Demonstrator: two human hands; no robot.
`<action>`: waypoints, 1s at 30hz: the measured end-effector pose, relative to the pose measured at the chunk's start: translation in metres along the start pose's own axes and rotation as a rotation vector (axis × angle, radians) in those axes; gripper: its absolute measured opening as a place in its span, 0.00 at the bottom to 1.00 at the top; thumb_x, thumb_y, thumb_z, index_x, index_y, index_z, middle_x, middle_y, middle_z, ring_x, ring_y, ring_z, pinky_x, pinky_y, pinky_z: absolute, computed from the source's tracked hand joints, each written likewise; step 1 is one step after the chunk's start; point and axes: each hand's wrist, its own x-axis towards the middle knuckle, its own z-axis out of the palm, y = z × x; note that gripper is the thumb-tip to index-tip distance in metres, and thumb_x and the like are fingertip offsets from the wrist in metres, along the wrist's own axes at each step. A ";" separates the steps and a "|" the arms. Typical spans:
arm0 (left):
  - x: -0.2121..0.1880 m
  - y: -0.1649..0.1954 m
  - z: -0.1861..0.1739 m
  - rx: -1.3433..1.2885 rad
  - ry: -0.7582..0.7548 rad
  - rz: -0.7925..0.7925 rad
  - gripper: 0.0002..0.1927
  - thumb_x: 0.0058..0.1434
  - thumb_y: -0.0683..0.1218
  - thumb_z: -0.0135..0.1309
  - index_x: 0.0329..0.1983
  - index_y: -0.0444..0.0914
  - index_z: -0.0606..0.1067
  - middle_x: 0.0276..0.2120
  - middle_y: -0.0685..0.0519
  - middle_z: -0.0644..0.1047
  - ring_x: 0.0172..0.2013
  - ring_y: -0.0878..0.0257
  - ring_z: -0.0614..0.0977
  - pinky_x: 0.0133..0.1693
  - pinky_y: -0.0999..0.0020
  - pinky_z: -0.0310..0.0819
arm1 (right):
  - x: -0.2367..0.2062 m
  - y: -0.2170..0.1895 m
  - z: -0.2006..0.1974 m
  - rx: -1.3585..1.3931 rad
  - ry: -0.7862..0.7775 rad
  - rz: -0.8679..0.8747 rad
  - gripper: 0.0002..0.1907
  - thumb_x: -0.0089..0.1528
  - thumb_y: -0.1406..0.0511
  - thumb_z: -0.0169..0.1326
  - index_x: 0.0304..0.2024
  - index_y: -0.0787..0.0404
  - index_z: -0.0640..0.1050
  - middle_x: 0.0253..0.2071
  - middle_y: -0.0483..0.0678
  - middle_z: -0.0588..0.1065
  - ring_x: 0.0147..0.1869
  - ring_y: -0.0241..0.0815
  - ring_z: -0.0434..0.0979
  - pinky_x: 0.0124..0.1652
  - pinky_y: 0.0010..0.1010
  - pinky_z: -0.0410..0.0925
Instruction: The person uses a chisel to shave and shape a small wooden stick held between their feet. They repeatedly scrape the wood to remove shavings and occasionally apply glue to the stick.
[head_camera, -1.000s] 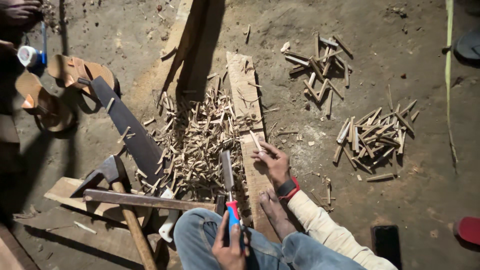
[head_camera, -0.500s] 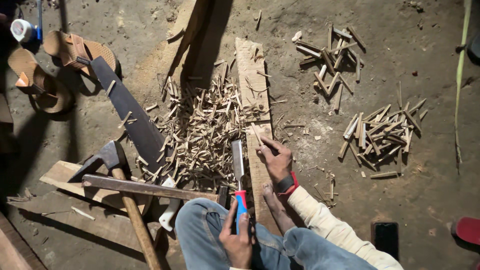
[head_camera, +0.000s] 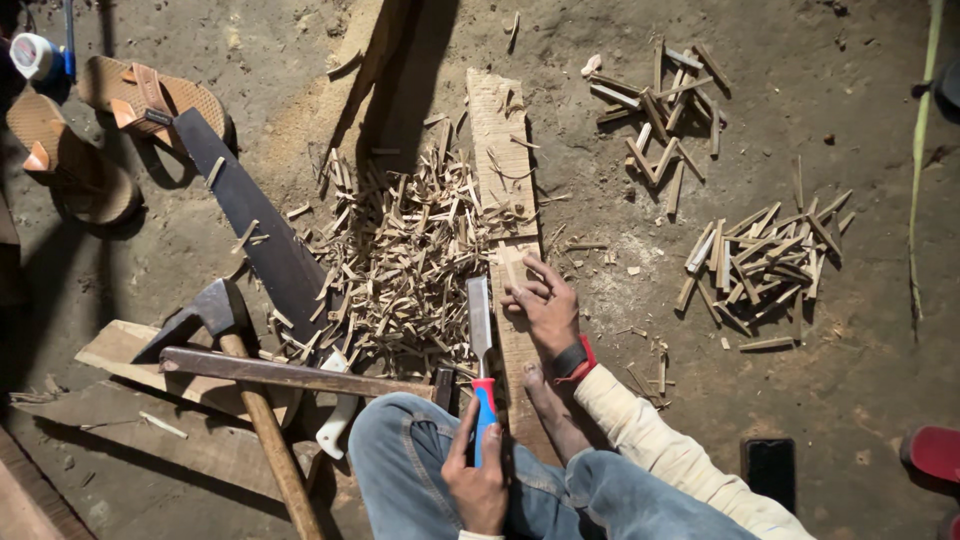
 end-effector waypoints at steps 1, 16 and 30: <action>-0.001 0.002 0.000 0.007 -0.002 -0.010 0.21 0.61 0.41 0.57 0.59 0.35 0.77 0.50 0.46 0.84 0.48 0.60 0.84 0.52 0.66 0.76 | 0.000 0.001 -0.001 0.002 -0.007 -0.001 0.28 0.64 0.74 0.53 0.67 0.64 0.67 0.45 0.59 0.81 0.40 0.43 0.85 0.39 0.28 0.78; -0.018 0.004 0.005 0.132 -0.030 0.104 0.22 0.58 0.39 0.59 0.58 0.34 0.78 0.48 0.42 0.84 0.48 0.54 0.87 0.52 0.62 0.77 | 0.009 0.018 -0.006 -0.193 0.023 -0.194 0.26 0.61 0.77 0.56 0.63 0.68 0.71 0.62 0.52 0.73 0.55 0.41 0.82 0.50 0.27 0.77; -0.012 0.001 0.000 0.082 0.076 0.016 0.21 0.61 0.40 0.56 0.59 0.32 0.76 0.50 0.43 0.83 0.49 0.56 0.85 0.52 0.65 0.77 | 0.000 0.003 0.004 0.238 0.045 0.147 0.22 0.62 0.72 0.57 0.60 0.68 0.72 0.46 0.57 0.81 0.43 0.43 0.84 0.39 0.29 0.78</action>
